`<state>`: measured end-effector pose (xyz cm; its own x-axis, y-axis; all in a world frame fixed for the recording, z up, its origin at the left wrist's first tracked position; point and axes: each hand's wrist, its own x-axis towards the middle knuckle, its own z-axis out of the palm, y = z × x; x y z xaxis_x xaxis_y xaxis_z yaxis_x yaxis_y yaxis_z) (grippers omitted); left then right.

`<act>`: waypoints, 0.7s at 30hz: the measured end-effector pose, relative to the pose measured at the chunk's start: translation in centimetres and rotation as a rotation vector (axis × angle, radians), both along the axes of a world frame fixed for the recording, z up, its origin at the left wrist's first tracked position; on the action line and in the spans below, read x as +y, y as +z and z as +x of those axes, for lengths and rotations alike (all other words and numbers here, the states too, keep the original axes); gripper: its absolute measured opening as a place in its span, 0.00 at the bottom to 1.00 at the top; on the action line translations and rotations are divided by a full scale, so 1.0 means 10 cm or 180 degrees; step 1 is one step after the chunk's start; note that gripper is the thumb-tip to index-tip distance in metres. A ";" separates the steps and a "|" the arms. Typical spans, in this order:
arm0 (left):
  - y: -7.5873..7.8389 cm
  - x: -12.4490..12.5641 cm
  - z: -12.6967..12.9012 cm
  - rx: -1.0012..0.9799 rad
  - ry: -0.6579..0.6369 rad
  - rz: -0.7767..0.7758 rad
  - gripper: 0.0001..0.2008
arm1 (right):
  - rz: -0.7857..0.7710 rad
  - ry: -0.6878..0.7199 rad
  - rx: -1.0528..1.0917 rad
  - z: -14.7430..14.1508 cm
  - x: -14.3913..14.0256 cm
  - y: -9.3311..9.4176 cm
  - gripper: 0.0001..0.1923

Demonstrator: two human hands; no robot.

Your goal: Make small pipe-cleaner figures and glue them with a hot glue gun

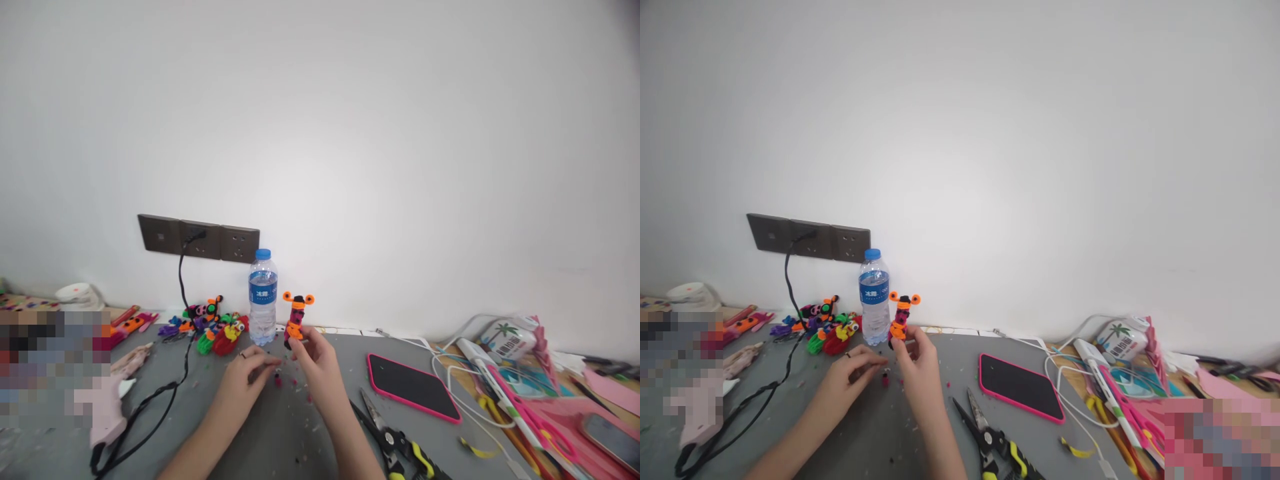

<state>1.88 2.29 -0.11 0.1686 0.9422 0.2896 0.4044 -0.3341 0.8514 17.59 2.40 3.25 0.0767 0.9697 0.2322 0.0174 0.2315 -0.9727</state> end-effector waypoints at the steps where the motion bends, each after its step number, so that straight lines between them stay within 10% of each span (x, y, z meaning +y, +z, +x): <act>1: -0.02 0.00 0.00 0.0206 -0.0028 0.0053 0.11 | 0.0026 -0.0085 0.0002 0.00 0.01 0.00 0.15; 21: -0.10 -0.04 0.00 0.1330 -0.0111 0.0167 0.10 | 0.0084 -0.0243 -0.0085 -0.01 0.00 -0.01 0.17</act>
<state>1.86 1.85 -1.13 0.3133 0.9196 0.2371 0.6990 -0.3923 0.5980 17.51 2.42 3.12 0.1434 0.9547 0.2606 0.0619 0.2542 -0.9652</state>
